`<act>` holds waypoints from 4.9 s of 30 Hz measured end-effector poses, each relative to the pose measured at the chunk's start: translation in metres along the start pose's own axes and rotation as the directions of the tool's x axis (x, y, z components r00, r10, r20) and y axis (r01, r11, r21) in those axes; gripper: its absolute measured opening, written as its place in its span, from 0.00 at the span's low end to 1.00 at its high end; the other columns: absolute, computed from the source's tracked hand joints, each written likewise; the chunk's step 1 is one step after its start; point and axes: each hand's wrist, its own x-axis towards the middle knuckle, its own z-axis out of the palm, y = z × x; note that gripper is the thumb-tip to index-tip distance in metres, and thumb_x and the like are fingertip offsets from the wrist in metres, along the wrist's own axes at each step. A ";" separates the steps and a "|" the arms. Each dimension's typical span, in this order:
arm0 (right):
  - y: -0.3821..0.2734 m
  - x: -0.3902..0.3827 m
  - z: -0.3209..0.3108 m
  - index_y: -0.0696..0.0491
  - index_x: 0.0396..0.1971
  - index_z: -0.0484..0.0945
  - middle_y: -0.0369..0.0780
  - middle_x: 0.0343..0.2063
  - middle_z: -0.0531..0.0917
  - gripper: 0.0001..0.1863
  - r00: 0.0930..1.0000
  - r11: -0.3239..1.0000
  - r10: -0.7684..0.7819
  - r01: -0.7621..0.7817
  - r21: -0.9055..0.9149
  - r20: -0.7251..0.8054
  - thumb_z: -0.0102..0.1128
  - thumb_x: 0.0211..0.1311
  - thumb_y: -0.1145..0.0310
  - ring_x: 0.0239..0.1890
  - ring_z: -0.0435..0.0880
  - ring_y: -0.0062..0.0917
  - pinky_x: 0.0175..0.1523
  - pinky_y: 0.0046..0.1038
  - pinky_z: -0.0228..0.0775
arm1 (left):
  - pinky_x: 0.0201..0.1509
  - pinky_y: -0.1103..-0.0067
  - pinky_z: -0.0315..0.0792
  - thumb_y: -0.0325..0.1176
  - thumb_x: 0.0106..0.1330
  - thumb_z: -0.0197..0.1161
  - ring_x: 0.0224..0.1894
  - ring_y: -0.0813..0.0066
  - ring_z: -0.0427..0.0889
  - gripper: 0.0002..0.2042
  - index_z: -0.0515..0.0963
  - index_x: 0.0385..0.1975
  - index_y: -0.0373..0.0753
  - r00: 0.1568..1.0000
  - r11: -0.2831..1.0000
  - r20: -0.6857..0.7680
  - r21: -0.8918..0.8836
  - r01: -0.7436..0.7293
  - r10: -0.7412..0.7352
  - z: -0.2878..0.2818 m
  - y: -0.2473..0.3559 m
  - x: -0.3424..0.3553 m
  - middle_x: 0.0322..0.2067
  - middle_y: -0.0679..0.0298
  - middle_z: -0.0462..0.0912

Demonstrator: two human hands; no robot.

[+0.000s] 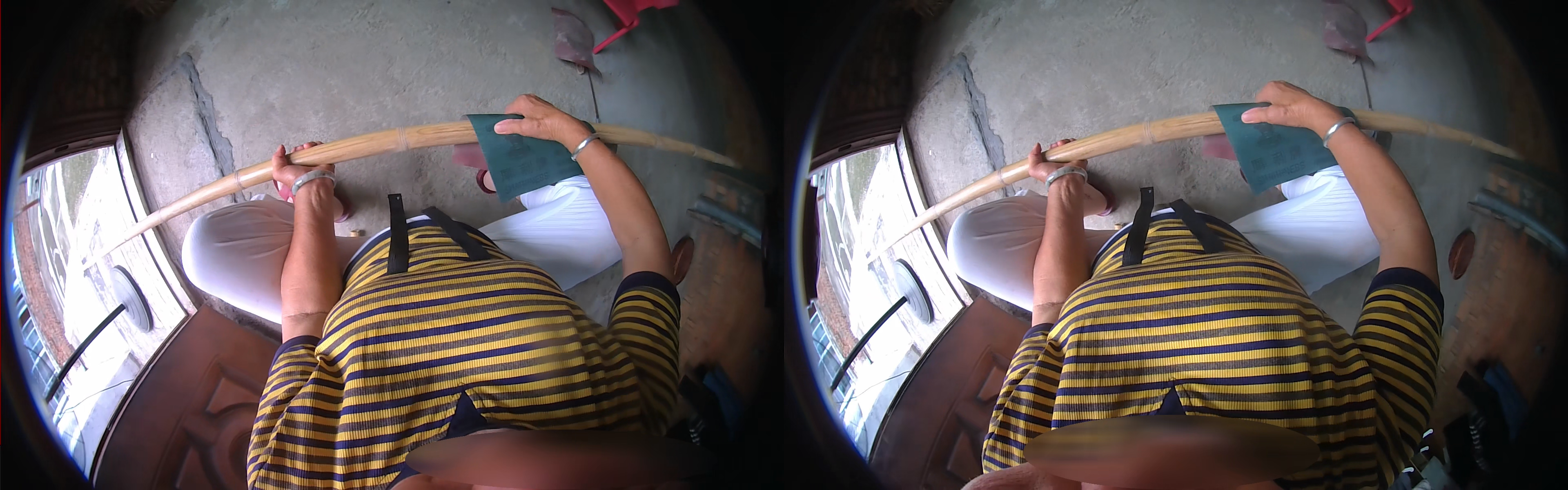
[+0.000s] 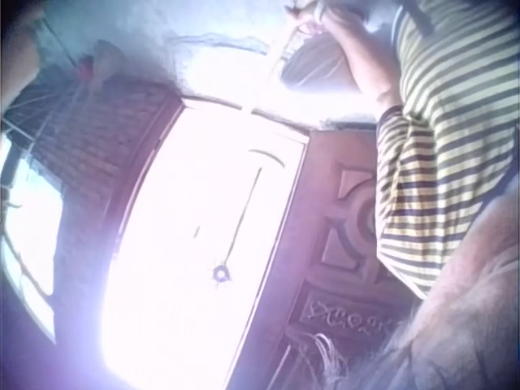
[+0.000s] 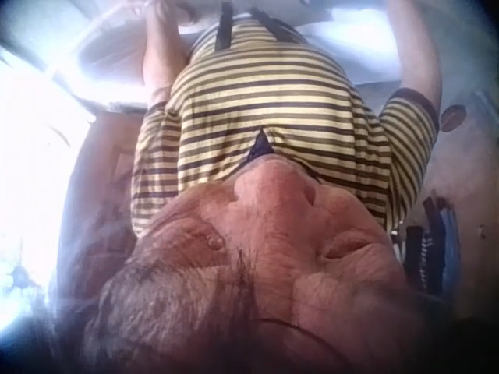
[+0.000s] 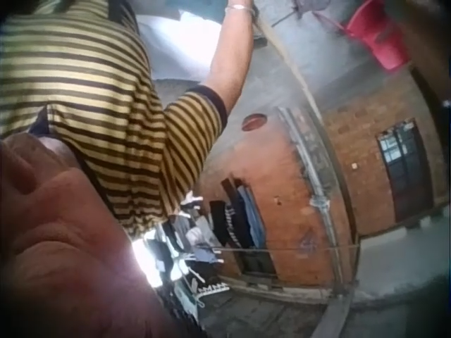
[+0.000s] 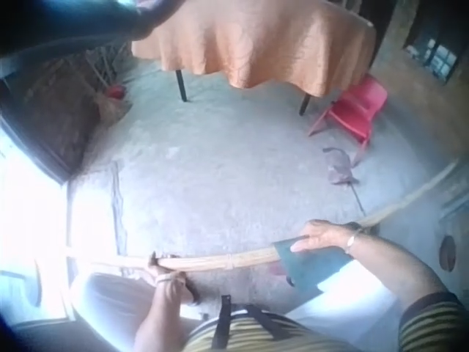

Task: Sand the surface of a long bamboo pole using a piece of sandpaper.

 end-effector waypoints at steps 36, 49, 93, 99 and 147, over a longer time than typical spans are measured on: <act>-0.067 0.028 0.040 0.61 0.25 0.78 0.53 0.27 0.79 0.35 0.993 0.982 -0.114 0.108 -0.157 -0.029 0.51 0.50 0.37 0.37 0.79 0.45 0.43 0.39 0.69 | 0.30 0.71 0.70 0.44 0.48 0.58 0.20 0.66 0.70 0.15 0.62 0.20 0.41 0.999 0.997 0.024 0.063 -0.046 0.044 -0.014 0.000 0.005 0.15 0.63 0.65; 0.030 -0.061 0.002 0.61 0.25 0.79 0.51 0.26 0.79 0.34 0.969 0.998 0.064 -0.068 -0.013 -0.239 0.53 0.49 0.38 0.37 0.79 0.42 0.45 0.35 0.66 | 0.27 0.71 0.70 0.44 0.50 0.59 0.19 0.67 0.70 0.13 0.64 0.23 0.43 0.998 0.989 0.022 0.130 -0.064 0.062 -0.012 -0.010 0.007 0.16 0.65 0.65; -0.087 -0.045 0.024 0.58 0.35 0.74 0.51 0.32 0.80 0.21 0.927 0.774 -0.093 -0.162 -0.613 -0.363 0.67 0.44 0.61 0.41 0.79 0.44 0.47 0.39 0.70 | 0.46 0.58 0.70 0.37 0.52 0.59 0.36 0.62 0.74 0.06 0.71 0.27 0.47 0.917 0.962 0.318 0.206 0.180 -0.240 -0.001 -0.013 -0.055 0.28 0.62 0.73; -0.097 -0.023 0.023 0.57 0.35 0.75 0.52 0.33 0.80 0.20 0.930 0.793 -0.140 -0.100 -0.601 -0.340 0.67 0.40 0.64 0.40 0.78 0.47 0.48 0.39 0.70 | 0.51 0.59 0.69 0.39 0.52 0.61 0.43 0.60 0.72 0.08 0.70 0.26 0.45 0.938 0.953 0.277 0.275 0.130 -0.208 -0.007 0.000 -0.050 0.36 0.61 0.72; -0.029 0.024 0.008 0.57 0.39 0.78 0.48 0.43 0.78 0.19 0.963 0.869 0.267 -0.227 -0.439 0.030 0.56 0.42 0.71 0.48 0.77 0.39 0.51 0.35 0.70 | 0.36 0.67 0.73 0.37 0.51 0.59 0.25 0.64 0.74 0.13 0.65 0.32 0.43 0.990 0.982 -0.134 0.189 -0.013 0.039 -0.023 0.002 0.088 0.24 0.61 0.72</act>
